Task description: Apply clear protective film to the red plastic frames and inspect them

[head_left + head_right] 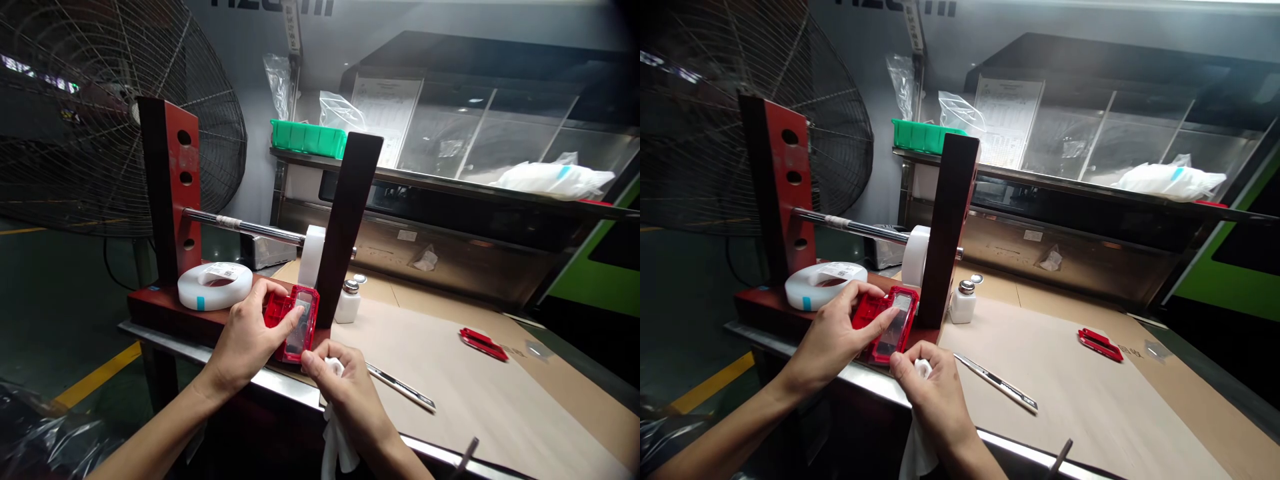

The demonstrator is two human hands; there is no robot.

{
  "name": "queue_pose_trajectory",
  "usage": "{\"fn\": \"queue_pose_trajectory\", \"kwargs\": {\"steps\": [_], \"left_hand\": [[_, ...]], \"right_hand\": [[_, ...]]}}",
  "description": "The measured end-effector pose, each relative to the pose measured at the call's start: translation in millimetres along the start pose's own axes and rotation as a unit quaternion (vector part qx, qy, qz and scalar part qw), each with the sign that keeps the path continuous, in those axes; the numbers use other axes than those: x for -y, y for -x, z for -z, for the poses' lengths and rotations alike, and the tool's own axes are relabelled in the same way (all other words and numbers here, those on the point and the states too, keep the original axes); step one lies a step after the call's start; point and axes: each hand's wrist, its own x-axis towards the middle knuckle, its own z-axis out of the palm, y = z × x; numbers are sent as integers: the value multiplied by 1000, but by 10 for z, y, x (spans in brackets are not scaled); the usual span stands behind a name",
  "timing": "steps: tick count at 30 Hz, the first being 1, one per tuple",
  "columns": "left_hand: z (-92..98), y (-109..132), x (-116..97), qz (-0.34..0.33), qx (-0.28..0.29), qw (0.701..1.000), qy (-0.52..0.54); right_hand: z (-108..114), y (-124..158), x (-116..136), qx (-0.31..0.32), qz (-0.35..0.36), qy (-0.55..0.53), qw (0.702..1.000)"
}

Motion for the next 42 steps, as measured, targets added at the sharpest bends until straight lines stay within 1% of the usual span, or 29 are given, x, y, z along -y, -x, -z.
{"fn": "queue_pose_trajectory", "kwargs": {"steps": [6,11,17,31,35,38,40,42], "left_hand": [[-17,-7,10,-8,-14,1000,-1],[-17,-15,-10,8,-16,1000,-4],[-12,-13,-13,18,-12,1000,3],[-8,-18,-7,10,-10,1000,-15],[1,-12,4,7,-10,1000,-26],[2,-14,13,5,-9,1000,-25],[0,-15,20,5,-13,1000,-26],[-6,-12,26,7,-13,1000,-23]], "right_hand": [[-6,8,16,-4,-6,0,1000],[0,-1,-2,1,-8,-6,1000],[-3,-8,-1,3,-9,-4,1000],[-1,3,20,12,-5,2,1000],[6,-12,19,22,14,28,999],[22,-6,25,18,23,55,998],[36,13,39,-1,60,74,995],[46,40,62,-21,122,91,988]]}}
